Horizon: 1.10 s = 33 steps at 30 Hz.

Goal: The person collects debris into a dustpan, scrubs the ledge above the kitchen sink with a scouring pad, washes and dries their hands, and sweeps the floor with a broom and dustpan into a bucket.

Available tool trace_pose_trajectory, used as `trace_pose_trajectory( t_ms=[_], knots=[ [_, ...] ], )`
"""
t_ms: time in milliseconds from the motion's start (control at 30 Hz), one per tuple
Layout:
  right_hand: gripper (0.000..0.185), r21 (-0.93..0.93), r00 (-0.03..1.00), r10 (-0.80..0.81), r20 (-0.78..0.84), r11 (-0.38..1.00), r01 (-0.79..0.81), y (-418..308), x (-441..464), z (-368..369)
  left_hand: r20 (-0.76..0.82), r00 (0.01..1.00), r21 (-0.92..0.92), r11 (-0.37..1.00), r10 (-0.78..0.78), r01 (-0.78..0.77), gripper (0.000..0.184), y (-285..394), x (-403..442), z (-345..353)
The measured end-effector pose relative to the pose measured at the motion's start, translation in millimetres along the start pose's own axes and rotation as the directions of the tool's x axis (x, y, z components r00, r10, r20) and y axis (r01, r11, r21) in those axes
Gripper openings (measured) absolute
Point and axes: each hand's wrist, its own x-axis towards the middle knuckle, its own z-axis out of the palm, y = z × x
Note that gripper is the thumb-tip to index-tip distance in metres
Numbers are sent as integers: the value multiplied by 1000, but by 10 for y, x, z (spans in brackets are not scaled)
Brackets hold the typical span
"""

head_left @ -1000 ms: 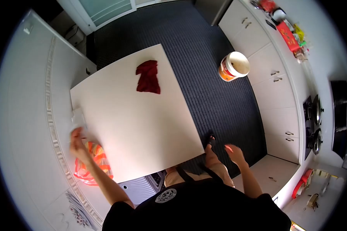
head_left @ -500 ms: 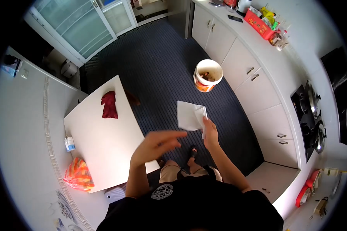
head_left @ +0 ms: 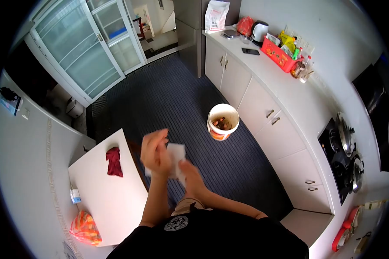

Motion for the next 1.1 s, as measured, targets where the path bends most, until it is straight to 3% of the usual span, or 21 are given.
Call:
trace_pose_trajectory(
  t_ms=[33,100,133,167,200,233,267,333,367,500,600,633,667,700,733,767,800,867,933,1067,1100],
  knots=[
    [38,126,989,-128,-69,983,136,40,257,-95,4,998,39,997,61,-61,20,-125,14,-26],
    [37,331,896,-436,-78,837,436,-650,530,-107,17,977,-62,975,-214,215,26,-452,-52,-85],
    [37,82,880,-475,-13,876,474,-787,717,-164,42,891,-226,864,-453,450,33,-640,-42,-14],
    [38,-261,705,-694,150,660,705,-911,974,-64,107,795,-529,643,-597,554,35,-827,40,84],
    [39,-513,508,-775,377,282,811,-1022,1257,75,231,678,-749,317,-697,581,37,-1000,122,192],
    [40,-617,346,-704,620,-166,769,-1083,1526,214,394,552,-851,-65,-735,522,40,-1153,209,289],
    [41,-684,354,-678,645,-304,664,-963,1698,392,464,451,-821,-179,-762,542,46,-1324,352,407],
    [43,-728,704,-368,608,97,679,-1079,2097,390,514,377,-767,-217,-770,603,47,-1965,226,454],
    [44,-747,791,-169,588,260,611,-1264,2352,400,539,366,-747,-229,-759,625,47,-2332,236,511],
    [44,-721,789,-321,524,327,611,-1723,2884,362,615,201,-701,-412,-763,582,47,-3099,435,602],
    [55,-480,766,-480,427,598,642,-2157,3328,355,674,142,-642,-481,-725,597,51,-3443,935,863],
    [60,50,694,-428,579,868,493,-2233,3580,388,684,154,-634,-476,-713,609,52,-3607,1044,977],
    [66,492,557,-445,701,867,74,-2312,3883,401,693,236,-654,-456,-681,604,53,-3904,966,1250],
    [71,664,406,-525,748,601,-445,-2390,4193,408,536,614,-844,-388,-579,371,52,-4054,835,1739],
    [84,645,302,-631,714,428,-633,-2370,4523,476,535,699,-835,-422,-474,353,49,-4175,944,1950],
    [82,630,350,-544,763,499,-595,-2392,4851,512,524,772,-820,-457,-360,344,47,-4296,1052,2161],
    [81,603,399,-454,797,572,-555,-2438,5174,543,611,718,-767,-472,-332,434,46,-4462,1177,2259],
    [69,534,571,-233,787,721,-442,-2488,5788,591,799,442,-601,-517,-408,610,44,-4861,1419,2170],
    [63,475,629,-95,772,744,-470,-2719,6270,782,836,281,-522,-525,-472,672,43,-5287,1676,2016],
    [55,247,667,98,738,881,-403,-3225,7085,1137,777,200,-552,-494,-597,671,40,-6090,2149,1887],
    [53,212,596,95,798,880,-424,-3269,7313,1186,749,210,-583,-473,-629,660,39,-6264,2288,1861]
  ],
)
